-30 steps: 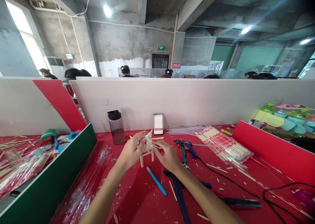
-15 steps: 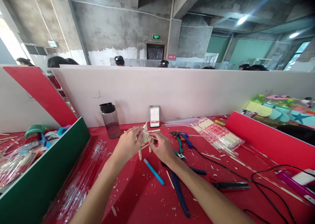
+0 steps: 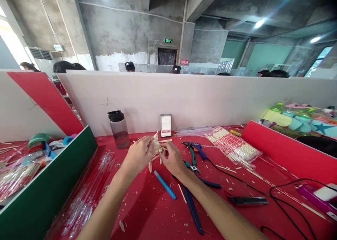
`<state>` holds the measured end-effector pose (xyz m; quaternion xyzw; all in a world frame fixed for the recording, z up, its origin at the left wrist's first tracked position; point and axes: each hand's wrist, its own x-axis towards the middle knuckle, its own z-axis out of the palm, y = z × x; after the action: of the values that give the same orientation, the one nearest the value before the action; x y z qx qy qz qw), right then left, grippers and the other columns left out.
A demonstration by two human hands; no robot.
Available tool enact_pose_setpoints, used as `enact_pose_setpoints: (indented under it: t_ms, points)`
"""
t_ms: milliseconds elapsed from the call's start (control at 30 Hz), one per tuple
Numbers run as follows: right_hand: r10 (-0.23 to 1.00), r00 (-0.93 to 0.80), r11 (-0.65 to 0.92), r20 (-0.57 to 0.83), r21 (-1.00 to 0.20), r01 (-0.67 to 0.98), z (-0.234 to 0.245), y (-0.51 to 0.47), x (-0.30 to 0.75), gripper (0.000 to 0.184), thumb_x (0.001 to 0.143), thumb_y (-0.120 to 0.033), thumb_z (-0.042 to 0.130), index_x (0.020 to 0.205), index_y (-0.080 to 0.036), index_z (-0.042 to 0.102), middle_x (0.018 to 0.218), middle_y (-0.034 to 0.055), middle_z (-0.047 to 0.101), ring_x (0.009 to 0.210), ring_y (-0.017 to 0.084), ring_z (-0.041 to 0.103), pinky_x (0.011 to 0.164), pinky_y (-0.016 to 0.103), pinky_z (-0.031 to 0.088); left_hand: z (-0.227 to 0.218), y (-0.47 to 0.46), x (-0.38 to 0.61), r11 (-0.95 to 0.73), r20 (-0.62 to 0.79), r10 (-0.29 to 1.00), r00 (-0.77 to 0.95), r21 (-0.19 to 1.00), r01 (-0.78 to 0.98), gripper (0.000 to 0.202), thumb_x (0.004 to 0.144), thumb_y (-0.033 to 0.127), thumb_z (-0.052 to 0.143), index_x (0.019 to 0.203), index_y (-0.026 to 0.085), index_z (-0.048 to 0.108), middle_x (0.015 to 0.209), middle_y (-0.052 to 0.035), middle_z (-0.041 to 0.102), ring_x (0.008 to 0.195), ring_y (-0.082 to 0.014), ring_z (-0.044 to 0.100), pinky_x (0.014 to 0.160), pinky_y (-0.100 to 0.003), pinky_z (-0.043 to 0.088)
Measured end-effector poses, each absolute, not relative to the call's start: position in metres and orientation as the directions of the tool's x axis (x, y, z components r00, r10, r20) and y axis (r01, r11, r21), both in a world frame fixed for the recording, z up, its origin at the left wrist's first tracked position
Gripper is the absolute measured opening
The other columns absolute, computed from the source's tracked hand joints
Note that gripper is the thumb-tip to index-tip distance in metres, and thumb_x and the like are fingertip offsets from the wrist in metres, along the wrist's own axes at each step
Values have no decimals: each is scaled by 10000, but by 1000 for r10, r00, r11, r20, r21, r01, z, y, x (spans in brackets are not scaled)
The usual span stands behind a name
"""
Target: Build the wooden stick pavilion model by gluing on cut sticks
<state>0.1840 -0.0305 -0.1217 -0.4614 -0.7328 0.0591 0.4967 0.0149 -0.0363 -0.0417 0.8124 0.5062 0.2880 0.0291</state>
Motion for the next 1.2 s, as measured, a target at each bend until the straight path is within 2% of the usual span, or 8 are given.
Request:
enact_pose_setpoints:
  t_ms: [200, 400, 500, 800, 1033, 1200]
  points:
    - [734, -113, 587, 669, -543, 600, -125, -37, 188, 371, 797, -14, 456, 1083, -199, 601, 1041, 81, 666, 990, 223, 639, 841, 335, 516, -41, -37, 15, -468, 422, 849, 318, 319, 824, 293, 974, 240, 382, 1038, 220, 668, 1094, -87, 740, 946, -254, 697, 722, -284, 468]
    - [719, -132, 606, 682, -522, 600, -121, -44, 190, 196, 933, -179, 511, 1103, -205, 605, 1015, 83, 666, 974, 227, 630, 861, 349, 512, -42, -36, 16, -469, 425, 848, 317, 323, 822, 287, 967, 232, 387, 1035, 227, 665, 1091, -77, 742, 963, -247, 693, 738, -280, 469]
    - [723, -129, 600, 679, -524, 604, -120, -45, 190, 193, 955, -185, 487, 1100, -203, 614, 1008, 85, 665, 977, 226, 626, 865, 354, 510, -42, -36, 16, -471, 425, 848, 317, 328, 819, 293, 969, 228, 383, 1061, 232, 662, 1106, -75, 741, 964, -248, 694, 731, -282, 466]
    - [745, -36, 589, 666, -632, 503, -120, -45, 183, 243, 889, -121, 515, 1073, -205, 648, 971, 63, 657, 918, 203, 633, 818, 312, 523, -40, -38, 16, -445, 403, 865, 299, 341, 828, 289, 978, 252, 384, 1007, 231, 671, 1063, -79, 747, 928, -245, 704, 693, -269, 453]
    - [750, -16, 582, 661, -648, 491, -121, -45, 183, 284, 849, -92, 520, 1063, -210, 665, 967, 61, 675, 892, 209, 644, 808, 319, 535, -40, -38, 16, -442, 401, 867, 296, 342, 829, 281, 972, 253, 403, 1035, 235, 676, 1114, -85, 741, 970, -247, 701, 728, -274, 471]
    - [744, -23, 595, 668, -645, 479, -120, -48, 183, 378, 810, -27, 480, 1078, -218, 666, 988, 62, 687, 939, 214, 653, 838, 324, 532, -40, -38, 16, -447, 399, 864, 308, 324, 834, 285, 980, 248, 383, 1019, 233, 665, 1069, -78, 750, 947, -252, 706, 705, -273, 463]
